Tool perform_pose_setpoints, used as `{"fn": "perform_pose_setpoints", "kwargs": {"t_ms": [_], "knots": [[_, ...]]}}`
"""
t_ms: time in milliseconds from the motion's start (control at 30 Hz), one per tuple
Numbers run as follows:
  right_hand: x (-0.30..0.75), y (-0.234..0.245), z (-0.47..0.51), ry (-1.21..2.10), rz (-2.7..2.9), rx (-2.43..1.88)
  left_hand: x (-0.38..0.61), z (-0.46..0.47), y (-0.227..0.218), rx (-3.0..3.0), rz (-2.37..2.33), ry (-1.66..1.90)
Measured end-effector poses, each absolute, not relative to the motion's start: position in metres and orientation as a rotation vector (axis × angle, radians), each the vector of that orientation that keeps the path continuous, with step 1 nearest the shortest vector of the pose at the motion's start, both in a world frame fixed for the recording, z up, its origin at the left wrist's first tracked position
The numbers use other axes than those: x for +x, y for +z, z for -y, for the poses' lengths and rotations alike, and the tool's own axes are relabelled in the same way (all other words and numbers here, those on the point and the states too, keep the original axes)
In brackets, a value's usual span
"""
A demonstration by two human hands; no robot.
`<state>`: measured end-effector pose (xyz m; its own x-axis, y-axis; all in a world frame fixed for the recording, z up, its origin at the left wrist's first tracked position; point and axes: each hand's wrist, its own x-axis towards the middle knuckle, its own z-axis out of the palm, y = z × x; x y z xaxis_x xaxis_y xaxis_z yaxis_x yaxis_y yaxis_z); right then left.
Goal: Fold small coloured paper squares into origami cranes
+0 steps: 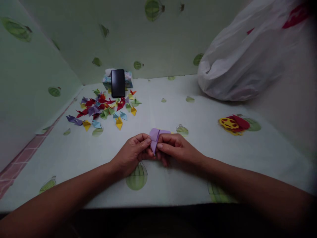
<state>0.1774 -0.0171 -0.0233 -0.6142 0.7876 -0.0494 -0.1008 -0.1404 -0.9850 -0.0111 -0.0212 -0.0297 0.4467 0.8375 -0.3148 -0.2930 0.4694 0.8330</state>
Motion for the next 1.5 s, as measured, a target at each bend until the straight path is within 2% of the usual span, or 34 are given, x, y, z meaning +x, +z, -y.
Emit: {"fn": "perform_pose_setpoints", "kwargs": {"t_ms": [300, 933, 1300, 1500], "knots": [[0.1766, -0.0175, 0.0193, 1.654, 1.603, -0.976, -0.0111, 0.0214, -0.0304, 0.926, -0.925, 0.906], [0.176, -0.0215, 0.0189, 1.775, 1.536, -0.762, -0.0113, 0.0203, -0.0297, 0.784, -0.798, 0.807], [0.1755, -0.0199, 0.0187, 1.764, 1.556, -0.763, -0.0113, 0.02, -0.0301, 0.791, -0.807, 0.808], [0.1763, -0.0178, 0.0196, 1.704, 1.583, -0.909, -0.0095, 0.0234, -0.0285, 0.869, -0.899, 0.881]]}}
